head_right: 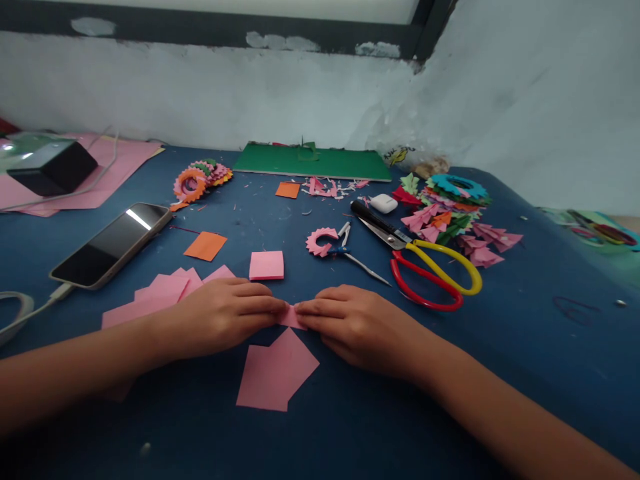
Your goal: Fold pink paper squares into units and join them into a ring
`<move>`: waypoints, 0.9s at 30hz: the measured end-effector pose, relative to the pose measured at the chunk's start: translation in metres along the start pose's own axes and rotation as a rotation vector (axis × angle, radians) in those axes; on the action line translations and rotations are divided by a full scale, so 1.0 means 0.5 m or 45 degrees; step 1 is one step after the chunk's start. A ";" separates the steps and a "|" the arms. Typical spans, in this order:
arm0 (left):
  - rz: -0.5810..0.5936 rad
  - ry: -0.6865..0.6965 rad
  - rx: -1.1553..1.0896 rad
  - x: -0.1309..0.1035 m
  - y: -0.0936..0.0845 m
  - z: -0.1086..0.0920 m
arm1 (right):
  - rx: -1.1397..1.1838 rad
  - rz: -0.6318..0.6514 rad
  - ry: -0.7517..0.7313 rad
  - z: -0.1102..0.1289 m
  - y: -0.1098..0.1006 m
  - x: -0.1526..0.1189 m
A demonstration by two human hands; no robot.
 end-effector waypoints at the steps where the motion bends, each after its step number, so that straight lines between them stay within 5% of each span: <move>1: 0.020 0.002 0.002 0.002 -0.001 0.000 | -0.027 0.003 0.005 0.002 0.001 0.001; 10: 0.098 -0.054 -0.057 0.010 -0.004 -0.004 | -0.398 0.009 0.108 0.052 0.016 0.010; 18: 0.128 -0.246 -0.246 -0.008 -0.026 0.016 | -0.413 0.089 0.262 0.056 -0.008 0.010; 27: 0.241 -0.570 -0.385 0.026 -0.018 0.019 | 0.263 0.052 0.608 0.016 -0.003 0.003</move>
Point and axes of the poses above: each hand's wrist, its own x-axis towards the middle knuckle, its own y-axis out of the palm, z = x × y, the point moved 4 cm from there along x, towards the middle knuckle, and after that the axes turned 13 degrees about z, right-handed, at the moved point
